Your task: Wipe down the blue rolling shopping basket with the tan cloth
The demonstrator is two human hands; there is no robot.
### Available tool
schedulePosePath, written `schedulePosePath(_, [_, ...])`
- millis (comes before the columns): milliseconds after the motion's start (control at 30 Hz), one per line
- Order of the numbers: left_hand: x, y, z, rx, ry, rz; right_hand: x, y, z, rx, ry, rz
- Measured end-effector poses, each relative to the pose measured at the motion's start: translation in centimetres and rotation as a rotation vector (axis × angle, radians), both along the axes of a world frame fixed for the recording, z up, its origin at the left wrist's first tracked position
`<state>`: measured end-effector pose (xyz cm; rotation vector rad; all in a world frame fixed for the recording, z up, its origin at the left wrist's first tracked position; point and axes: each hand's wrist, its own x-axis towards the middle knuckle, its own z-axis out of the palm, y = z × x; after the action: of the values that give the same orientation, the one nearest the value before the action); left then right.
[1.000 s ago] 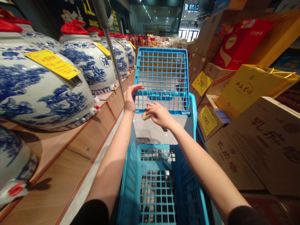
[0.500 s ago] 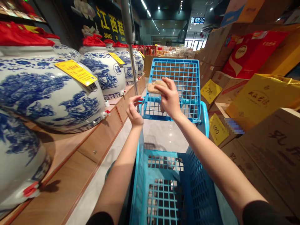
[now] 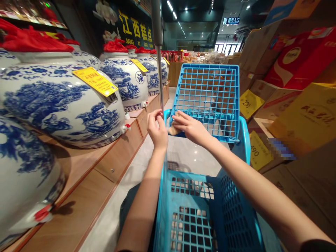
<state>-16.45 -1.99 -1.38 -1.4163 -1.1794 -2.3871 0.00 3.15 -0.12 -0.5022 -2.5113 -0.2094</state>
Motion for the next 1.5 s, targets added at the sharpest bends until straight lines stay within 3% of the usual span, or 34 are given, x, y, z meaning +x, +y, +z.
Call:
schedulePosePath(100, [-0.2,-0.2,0.1,-0.087,0.048,-0.022,-0.7,2.0,1.7,-0.013,0.142,-0.080])
schedulePosePath(200, [-0.3,-0.5,0.2,-0.146,-0.008,-0.057,-1.8,1.8,1.9,-0.023,0.175,-0.103])
schedulePosePath(433, [-0.7,-0.6,0.4,-0.230,-0.310,-0.255,-3.0,-2.9,0.1,0.008,-0.194,0.185])
schedulePosePath(600, [-0.7,-0.5,0.8,-0.293,-0.416,-0.363,-0.9,-0.9,0.9,-0.013,-0.038,0.026])
schedulePosePath(733, [-0.4,-0.4,1.0,-0.297,-0.482,-0.393,-0.1,-0.2,0.9,-0.052,0.090,-0.062])
schedulePosePath(933, [-0.2,-0.5,1.0,-0.288,-0.496,-0.435,-1.3,-2.4,1.4,-0.094,-0.150,0.214])
schedulePosePath(1133, [-0.1,-0.5,1.1,-0.300,-0.495,-0.429,1.6,0.0,2.0,-0.093,0.061,-0.060])
schedulePosePath(1233, [-0.1,-0.5,1.0,-0.305,-0.479,-0.427,1.8,0.5,1.5,-0.091,0.159,-0.101])
schedulePosePath(1400, [-0.2,-0.4,0.9,-0.281,-0.468,-0.418,-0.8,-1.9,0.5,-0.107,-0.038,0.111])
schedulePosePath(1500, [-0.2,-0.5,0.9,-0.268,-0.473,-0.428,-1.5,-2.7,0.4,-0.111,-0.096,0.083])
